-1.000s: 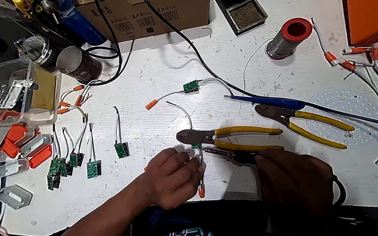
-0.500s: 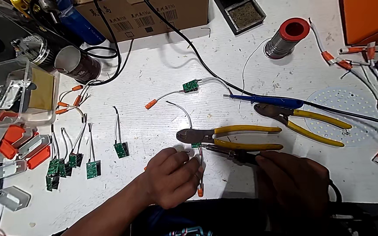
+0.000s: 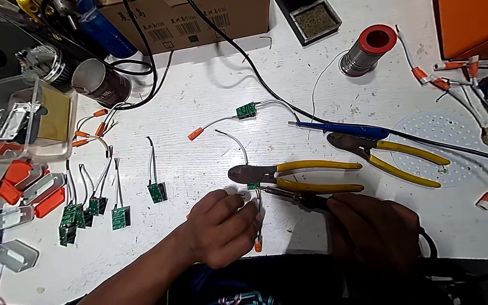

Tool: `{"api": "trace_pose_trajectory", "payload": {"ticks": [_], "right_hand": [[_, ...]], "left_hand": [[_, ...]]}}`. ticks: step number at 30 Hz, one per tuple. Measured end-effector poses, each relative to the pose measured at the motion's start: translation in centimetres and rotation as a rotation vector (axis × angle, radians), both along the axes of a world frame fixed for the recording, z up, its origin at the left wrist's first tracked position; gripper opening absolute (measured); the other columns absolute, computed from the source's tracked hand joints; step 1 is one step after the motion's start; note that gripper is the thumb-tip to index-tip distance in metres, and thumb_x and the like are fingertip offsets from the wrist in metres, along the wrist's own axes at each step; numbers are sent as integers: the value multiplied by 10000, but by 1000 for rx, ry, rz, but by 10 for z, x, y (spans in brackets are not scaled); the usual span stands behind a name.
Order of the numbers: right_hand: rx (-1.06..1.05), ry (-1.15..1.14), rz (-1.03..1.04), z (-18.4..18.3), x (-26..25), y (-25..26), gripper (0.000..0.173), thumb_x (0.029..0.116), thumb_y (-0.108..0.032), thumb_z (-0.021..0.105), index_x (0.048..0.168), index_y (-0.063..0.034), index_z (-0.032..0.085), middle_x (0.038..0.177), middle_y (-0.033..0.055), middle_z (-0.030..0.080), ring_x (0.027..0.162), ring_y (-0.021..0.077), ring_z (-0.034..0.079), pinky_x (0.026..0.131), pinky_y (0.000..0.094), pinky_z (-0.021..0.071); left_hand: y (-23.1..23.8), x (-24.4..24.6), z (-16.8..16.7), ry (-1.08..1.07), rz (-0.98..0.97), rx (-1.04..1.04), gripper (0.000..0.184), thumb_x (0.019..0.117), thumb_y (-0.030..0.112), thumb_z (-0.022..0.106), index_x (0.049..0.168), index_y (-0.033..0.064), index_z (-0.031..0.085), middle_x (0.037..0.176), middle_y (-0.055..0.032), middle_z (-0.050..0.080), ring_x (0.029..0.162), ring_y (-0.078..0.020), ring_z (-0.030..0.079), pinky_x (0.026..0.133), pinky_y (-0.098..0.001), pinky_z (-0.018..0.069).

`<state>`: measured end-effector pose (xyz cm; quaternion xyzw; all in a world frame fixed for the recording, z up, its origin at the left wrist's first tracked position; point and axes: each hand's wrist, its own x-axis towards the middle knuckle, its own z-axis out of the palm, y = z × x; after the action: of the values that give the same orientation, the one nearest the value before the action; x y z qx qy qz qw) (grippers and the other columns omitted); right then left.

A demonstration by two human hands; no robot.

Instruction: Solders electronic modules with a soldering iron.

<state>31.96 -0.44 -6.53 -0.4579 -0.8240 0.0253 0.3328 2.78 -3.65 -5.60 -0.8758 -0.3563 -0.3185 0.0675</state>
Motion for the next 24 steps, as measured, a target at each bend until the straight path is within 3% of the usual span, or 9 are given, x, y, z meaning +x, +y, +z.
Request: {"api": "trace_pose_trajectory", "payload": {"ticks": [24], "right_hand": [[-19, 1, 12, -1, 1, 1, 169, 1014, -200, 569, 1103, -142, 699, 1062, 68, 730, 1008, 191, 645, 942, 400, 395]], "left_hand": [[1, 0, -2, -18, 8, -19, 84, 1018, 102, 586, 1039, 92, 667, 1068, -82, 727, 934, -232, 618, 818, -359, 462]]}}
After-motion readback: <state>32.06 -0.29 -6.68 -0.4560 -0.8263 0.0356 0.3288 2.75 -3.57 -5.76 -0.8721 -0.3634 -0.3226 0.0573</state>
